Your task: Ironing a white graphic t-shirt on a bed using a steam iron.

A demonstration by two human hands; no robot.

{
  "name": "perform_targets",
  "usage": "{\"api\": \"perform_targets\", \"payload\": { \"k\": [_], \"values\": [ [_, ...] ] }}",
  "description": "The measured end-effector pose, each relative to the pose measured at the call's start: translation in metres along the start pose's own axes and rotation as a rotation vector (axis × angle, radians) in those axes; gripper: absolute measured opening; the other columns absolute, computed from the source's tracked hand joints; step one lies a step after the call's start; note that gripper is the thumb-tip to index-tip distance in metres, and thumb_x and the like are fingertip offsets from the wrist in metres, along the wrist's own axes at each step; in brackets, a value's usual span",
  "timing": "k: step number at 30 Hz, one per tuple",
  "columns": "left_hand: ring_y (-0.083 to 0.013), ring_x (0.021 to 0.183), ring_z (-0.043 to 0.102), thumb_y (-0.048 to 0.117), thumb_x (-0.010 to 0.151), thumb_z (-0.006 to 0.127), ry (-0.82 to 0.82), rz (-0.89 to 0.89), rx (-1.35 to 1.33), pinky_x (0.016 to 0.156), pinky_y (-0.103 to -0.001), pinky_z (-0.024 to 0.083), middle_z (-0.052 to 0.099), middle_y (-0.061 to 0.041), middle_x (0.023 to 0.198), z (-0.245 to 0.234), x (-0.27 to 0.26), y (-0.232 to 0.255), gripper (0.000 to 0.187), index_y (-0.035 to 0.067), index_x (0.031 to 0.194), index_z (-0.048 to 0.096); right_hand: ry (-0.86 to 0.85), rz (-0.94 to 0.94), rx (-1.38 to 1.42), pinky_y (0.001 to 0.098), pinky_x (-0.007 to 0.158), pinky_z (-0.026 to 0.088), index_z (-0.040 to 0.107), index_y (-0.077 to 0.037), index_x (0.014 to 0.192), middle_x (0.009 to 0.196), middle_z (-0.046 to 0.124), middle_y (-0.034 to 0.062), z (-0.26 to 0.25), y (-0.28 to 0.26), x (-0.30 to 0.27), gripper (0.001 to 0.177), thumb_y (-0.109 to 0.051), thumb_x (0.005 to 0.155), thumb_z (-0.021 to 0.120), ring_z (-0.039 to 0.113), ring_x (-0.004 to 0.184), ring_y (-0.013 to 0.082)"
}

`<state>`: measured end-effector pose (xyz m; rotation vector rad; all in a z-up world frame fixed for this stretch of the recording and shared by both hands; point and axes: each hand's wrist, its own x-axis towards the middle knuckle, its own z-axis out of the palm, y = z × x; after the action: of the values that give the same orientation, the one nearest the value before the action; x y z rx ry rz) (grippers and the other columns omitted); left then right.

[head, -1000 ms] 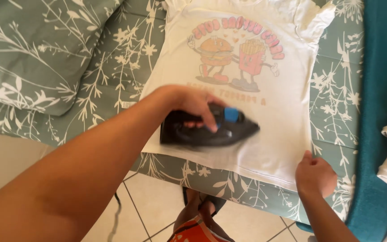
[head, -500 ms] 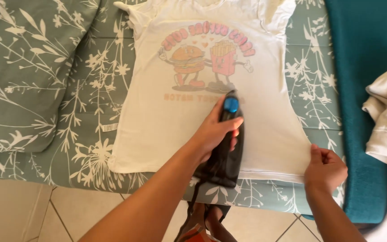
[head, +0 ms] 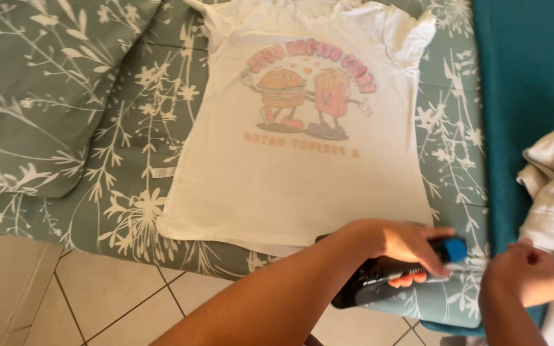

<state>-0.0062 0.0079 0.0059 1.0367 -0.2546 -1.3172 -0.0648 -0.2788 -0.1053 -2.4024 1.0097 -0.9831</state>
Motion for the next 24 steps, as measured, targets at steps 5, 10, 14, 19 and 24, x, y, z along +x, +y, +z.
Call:
{"api": "perform_targets", "payload": {
  "k": [5, 10, 14, 19, 24],
  "values": [
    [-0.0201, 0.05, 0.058, 0.014, 0.082, 0.076, 0.009, -0.079, 0.299, 0.042, -0.037, 0.051, 0.061, -0.012, 0.067, 0.012, -0.053, -0.006, 0.095, 0.029, 0.162, 0.027, -0.032, 0.007, 0.082, 0.0374, 0.067, 0.056, 0.078, -0.001, 0.09, 0.086, 0.074, 0.0122, 0.02, -0.021, 0.0, 0.014, -0.007, 0.089, 0.065, 0.072, 0.074, 0.0243],
    [-0.0156, 0.04, 0.048, 0.01, 0.083, 0.07, 0.643, 0.277, -0.08, 0.035, -0.034, 0.044, 0.052, -0.004, 0.058, -0.026, -0.075, -0.025, 0.096, 0.032, 0.164, 0.023, -0.407, -0.178, -0.157, 0.0662, 0.107, 0.031, 0.044, 0.005, 0.152, 0.153, 0.043, 0.031, 0.039, -0.12, -0.048, 0.061, -0.038, 0.111, 0.059, 0.038, 0.142, 0.0467],
    [-0.0176, 0.041, 0.051, 0.009, 0.085, 0.07, 0.861, 0.424, -0.182, 0.037, -0.036, 0.046, 0.055, -0.006, 0.061, -0.085, -0.11, -0.002, 0.097, 0.03, 0.164, 0.018, -0.526, -0.362, -0.037, 0.066, 0.121, 0.007, 0.025, 0.0, 0.163, 0.173, 0.015, 0.0187, 0.087, -0.157, -0.111, 0.08, -0.048, 0.104, 0.051, 0.01, 0.158, 0.0398],
    [-0.019, 0.043, 0.051, 0.01, 0.084, 0.069, 1.195, 0.562, -0.277, 0.035, -0.036, 0.044, 0.053, -0.006, 0.065, -0.118, -0.204, -0.017, 0.085, 0.026, 0.16, 0.033, -0.739, -0.683, 0.015, 0.0592, 0.122, 0.004, 0.03, -0.005, 0.159, 0.17, 0.019, 0.0168, 0.075, -0.225, -0.17, 0.079, -0.059, 0.102, 0.04, 0.009, 0.158, 0.0341],
    [-0.0177, 0.042, 0.051, 0.01, 0.084, 0.068, 1.482, 0.401, -0.191, 0.037, -0.035, 0.045, 0.055, -0.006, 0.064, -0.079, -0.296, -0.051, 0.088, 0.032, 0.16, 0.031, -0.721, -0.729, 0.055, 0.0587, 0.121, 0.005, 0.033, -0.007, 0.159, 0.169, 0.021, 0.0179, 0.068, -0.233, -0.181, 0.078, -0.06, 0.101, 0.04, 0.011, 0.157, 0.0355]
  ]
}}
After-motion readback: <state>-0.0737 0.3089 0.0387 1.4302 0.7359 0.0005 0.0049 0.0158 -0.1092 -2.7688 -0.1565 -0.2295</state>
